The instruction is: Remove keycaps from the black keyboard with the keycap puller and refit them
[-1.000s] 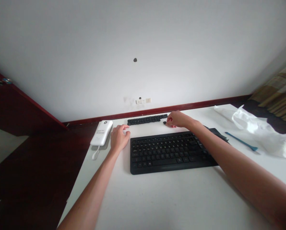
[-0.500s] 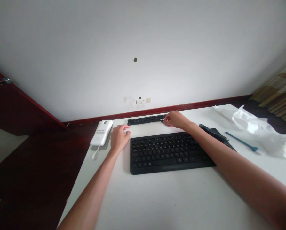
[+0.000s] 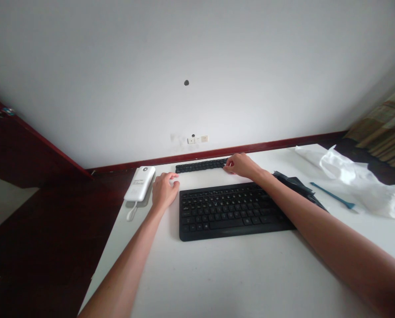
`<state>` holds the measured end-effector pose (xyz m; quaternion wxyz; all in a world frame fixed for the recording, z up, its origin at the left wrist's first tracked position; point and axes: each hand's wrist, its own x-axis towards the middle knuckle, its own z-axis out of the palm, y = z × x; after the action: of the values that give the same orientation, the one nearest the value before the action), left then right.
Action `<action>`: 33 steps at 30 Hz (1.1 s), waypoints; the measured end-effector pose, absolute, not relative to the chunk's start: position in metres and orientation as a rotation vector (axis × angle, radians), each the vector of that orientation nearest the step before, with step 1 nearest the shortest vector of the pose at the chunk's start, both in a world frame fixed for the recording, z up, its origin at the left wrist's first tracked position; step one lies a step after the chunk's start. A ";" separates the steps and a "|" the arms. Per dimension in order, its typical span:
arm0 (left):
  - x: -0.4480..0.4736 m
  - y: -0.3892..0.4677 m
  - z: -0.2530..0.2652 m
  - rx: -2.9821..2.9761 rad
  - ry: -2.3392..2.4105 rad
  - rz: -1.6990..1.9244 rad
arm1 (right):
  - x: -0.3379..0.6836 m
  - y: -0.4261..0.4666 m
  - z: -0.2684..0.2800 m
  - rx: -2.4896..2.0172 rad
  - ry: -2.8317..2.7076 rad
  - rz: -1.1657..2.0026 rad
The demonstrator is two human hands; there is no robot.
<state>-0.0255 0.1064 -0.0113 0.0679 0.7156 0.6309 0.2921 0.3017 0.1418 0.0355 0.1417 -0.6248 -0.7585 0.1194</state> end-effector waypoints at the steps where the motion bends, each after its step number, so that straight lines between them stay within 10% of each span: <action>1: -0.025 0.106 -0.011 2.155 1.901 0.880 | 0.302 0.142 0.035 -1.805 -2.185 0.347; 17: -0.026 0.107 -0.011 2.147 1.921 0.851 | 0.305 0.142 0.039 -1.831 -2.208 0.354; 28: -0.026 0.105 -0.010 2.185 1.910 0.844 | 0.343 0.102 0.108 -2.011 -2.541 0.985; 33: -0.025 0.104 -0.009 2.161 1.914 0.846 | 0.346 0.061 0.094 -2.171 -2.461 0.620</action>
<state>-0.0254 0.1036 -0.0094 0.0669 0.7169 0.6348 0.2805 0.3459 0.0609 0.0938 -0.0988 -0.6468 -0.7333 0.1848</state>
